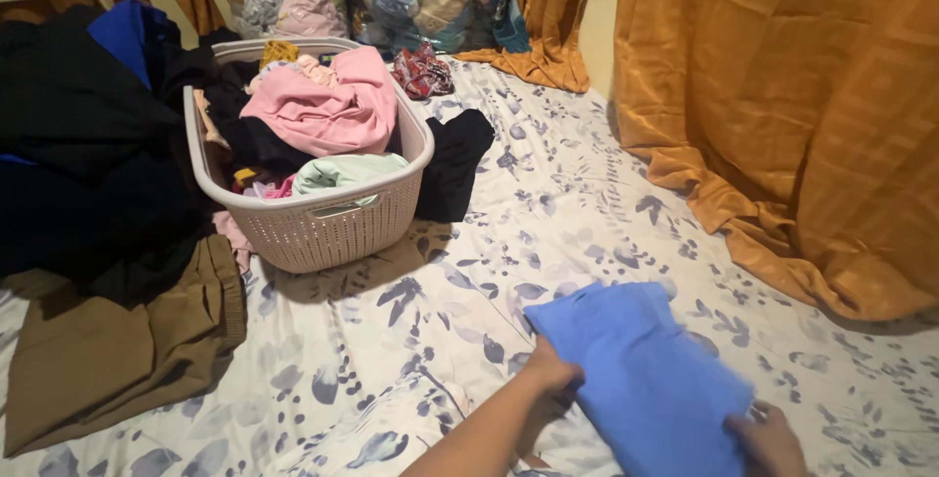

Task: The person folds several pairs of pants on a bed. They handle light blue, brown, royal blue, and black pants one at a time, smoothing and folding each into a compact rectangle before placing them in a neat stack.

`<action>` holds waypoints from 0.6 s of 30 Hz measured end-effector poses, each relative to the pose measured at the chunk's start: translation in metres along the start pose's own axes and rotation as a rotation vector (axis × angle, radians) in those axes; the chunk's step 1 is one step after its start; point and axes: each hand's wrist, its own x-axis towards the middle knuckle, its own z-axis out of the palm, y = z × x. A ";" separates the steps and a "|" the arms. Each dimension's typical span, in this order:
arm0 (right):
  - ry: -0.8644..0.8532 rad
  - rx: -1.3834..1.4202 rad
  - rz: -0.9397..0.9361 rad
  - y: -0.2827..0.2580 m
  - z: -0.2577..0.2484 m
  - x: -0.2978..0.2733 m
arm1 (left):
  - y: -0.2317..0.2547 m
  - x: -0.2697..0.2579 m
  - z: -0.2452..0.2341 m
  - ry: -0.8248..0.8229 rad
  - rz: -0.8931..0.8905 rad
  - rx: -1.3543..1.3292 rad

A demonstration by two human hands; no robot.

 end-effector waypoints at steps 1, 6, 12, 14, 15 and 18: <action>0.164 -0.318 -0.043 0.003 0.006 -0.004 | 0.001 -0.005 -0.006 0.037 0.044 0.123; 0.453 -0.631 -0.476 -0.030 0.060 -0.044 | 0.047 -0.045 -0.044 0.165 0.192 0.563; 0.247 -0.634 -1.002 -0.155 0.141 -0.115 | 0.134 -0.139 -0.107 0.349 0.333 0.831; 0.156 -0.663 -1.083 -0.199 0.165 -0.146 | 0.144 -0.169 -0.146 0.445 0.370 0.889; 0.129 -0.670 -1.159 -0.218 0.176 -0.165 | 0.144 -0.185 -0.165 0.510 0.389 0.921; 0.026 -0.688 -1.365 -0.271 0.213 -0.226 | 0.126 -0.240 -0.241 0.719 0.489 0.995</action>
